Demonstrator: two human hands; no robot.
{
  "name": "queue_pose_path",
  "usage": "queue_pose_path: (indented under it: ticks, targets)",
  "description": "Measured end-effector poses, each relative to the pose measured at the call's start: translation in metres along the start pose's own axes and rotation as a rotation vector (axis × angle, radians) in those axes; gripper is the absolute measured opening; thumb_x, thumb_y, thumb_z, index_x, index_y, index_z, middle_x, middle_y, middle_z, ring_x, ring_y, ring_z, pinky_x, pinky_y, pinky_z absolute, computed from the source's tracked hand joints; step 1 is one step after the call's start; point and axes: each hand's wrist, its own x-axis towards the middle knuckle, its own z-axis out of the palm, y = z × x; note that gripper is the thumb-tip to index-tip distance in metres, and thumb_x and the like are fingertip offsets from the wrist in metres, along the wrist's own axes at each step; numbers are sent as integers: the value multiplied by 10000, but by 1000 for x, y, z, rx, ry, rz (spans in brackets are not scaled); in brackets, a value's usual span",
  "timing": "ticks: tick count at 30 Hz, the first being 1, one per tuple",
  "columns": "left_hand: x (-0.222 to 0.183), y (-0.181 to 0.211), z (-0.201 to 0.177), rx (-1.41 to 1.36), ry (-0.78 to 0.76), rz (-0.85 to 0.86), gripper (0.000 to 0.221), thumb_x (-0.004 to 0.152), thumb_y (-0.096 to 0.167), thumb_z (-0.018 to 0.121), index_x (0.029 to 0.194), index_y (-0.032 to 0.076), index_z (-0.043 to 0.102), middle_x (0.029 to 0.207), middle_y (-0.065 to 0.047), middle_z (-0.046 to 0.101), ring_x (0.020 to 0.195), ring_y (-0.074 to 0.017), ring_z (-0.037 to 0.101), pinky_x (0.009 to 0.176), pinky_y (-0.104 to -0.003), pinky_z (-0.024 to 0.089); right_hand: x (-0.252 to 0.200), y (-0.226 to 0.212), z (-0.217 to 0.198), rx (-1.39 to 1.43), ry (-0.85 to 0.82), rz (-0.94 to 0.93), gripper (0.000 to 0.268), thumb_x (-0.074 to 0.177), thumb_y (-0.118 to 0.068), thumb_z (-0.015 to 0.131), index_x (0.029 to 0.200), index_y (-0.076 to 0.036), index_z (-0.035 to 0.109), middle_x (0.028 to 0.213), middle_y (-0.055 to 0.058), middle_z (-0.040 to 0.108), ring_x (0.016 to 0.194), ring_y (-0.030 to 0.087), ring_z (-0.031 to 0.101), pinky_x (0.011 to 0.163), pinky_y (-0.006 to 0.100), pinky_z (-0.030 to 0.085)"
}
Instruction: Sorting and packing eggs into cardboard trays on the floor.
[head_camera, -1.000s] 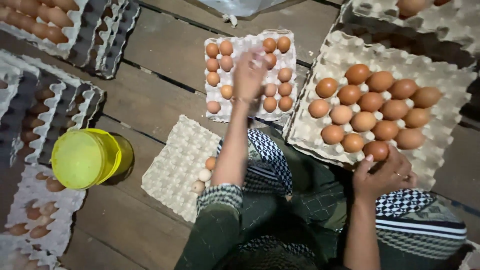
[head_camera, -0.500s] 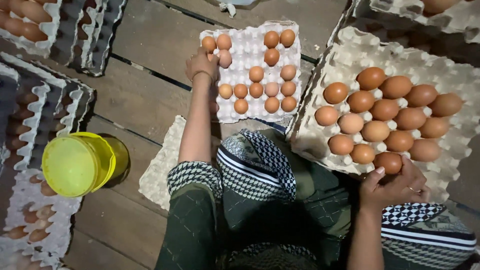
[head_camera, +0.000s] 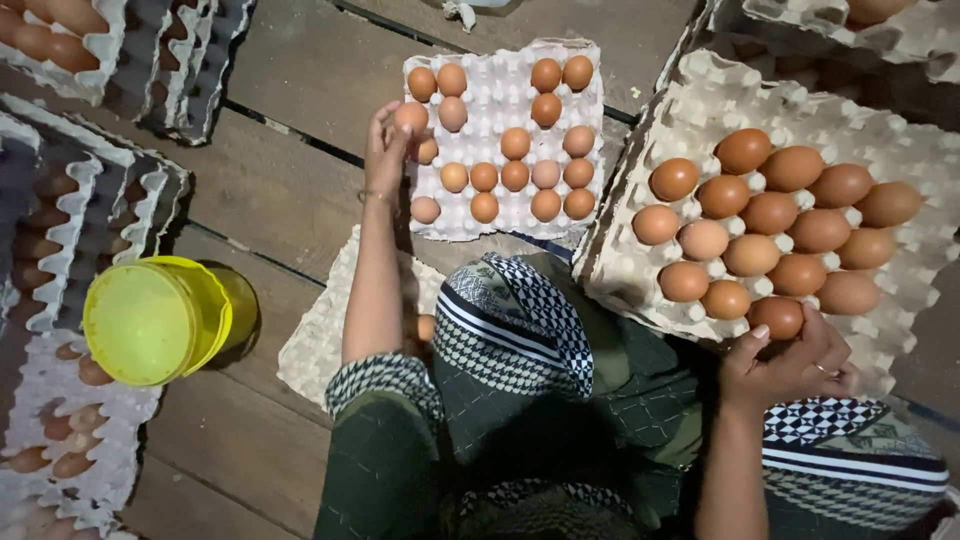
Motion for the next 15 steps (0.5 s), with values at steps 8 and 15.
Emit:
queue_pose_path:
  ticks: [8,15]
  targets:
    - [-53,47,-5,-997,-188,-430,604,883,-52,503,1454,93,369,1183,-193,553,986,-254,598,937,-329,522,1,-3,-7,-8,-19,-18,398,899,-162,525,1236,40,585,1160,204,609,1008,344,466,979,455,222]
    - [-54,37,7,-665,42,-492,280,884,70,665,1131,81,534,946,-98,620,760,-158,612,672,-250,540,1,-2,-9,-23,-11,-53,409,911,-181,539,1247,43,598,1196,177,644,1030,342,497,972,457,231]
